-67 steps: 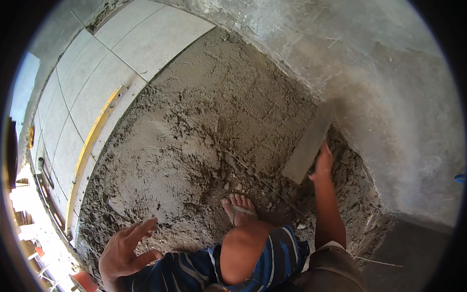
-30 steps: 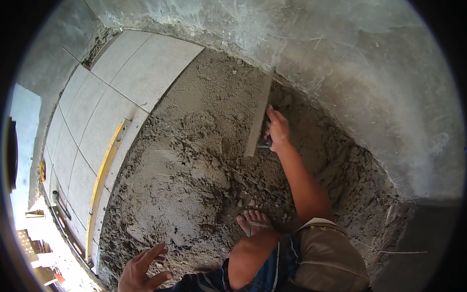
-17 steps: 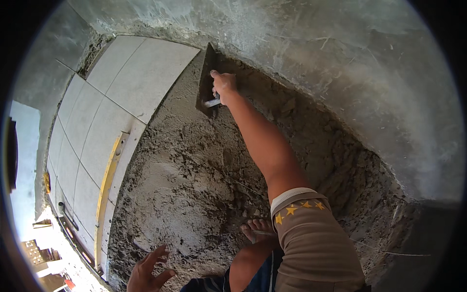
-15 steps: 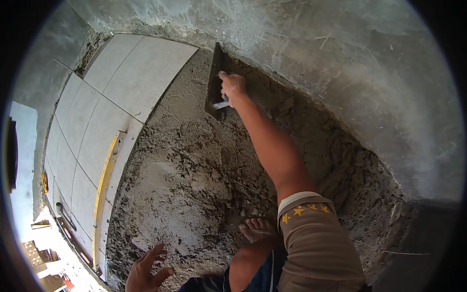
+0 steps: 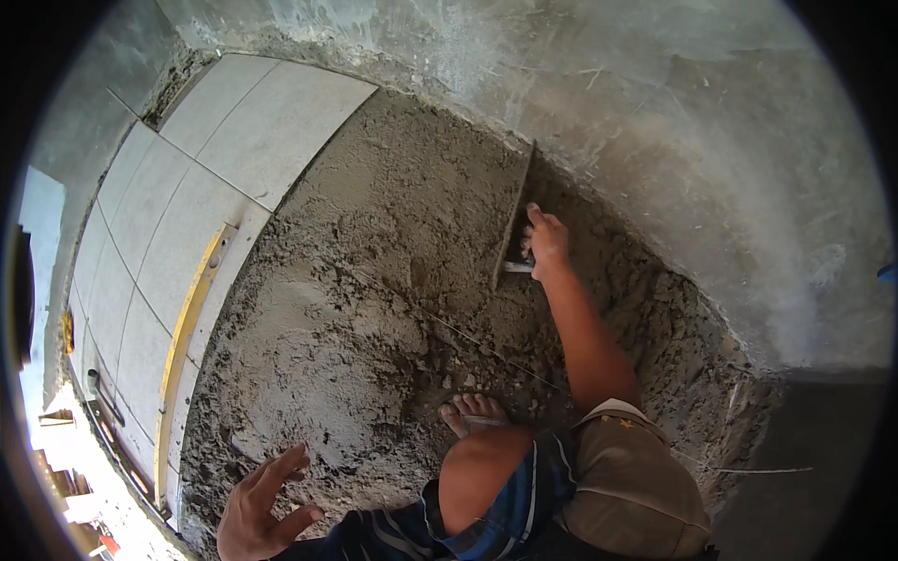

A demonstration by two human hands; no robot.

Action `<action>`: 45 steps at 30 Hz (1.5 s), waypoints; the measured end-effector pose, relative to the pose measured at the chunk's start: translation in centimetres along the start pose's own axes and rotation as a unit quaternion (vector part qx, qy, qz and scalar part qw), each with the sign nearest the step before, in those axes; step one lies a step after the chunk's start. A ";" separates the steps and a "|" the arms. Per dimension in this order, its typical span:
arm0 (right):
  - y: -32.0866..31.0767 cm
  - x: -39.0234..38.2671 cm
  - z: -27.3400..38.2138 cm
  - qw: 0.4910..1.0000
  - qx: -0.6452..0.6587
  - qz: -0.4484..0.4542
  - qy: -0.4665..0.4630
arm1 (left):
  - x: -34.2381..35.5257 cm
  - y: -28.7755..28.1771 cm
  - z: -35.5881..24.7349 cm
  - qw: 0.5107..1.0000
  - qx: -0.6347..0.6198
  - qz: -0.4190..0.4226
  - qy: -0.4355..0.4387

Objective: Apply mortar and smooth it out to prepare the surface for laying floor tiles.

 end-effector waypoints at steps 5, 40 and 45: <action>2.1 -4.1 0.5 0.999 0.045 0.031 -0.001 | -1.5 1.2 -0.7 0.999 0.001 -0.006 -0.039; 0.6 -4.6 -0.6 0.994 0.002 0.097 0.041 | 5.7 1.5 -0.2 0.999 -0.021 0.027 -0.020; -14.7 -4.5 -2.6 0.996 -0.087 -0.016 0.033 | 4.9 1.4 0.7 0.999 -0.007 0.006 -0.046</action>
Point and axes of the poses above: each hand's wrist, its own x-axis towards the middle knuckle, its own y-axis out of the palm, z = x × y, the point moved 5 cm from there along x, towards the middle knuckle, and after that the axes turned 2 degrees about -y, right-handed, at the moved point
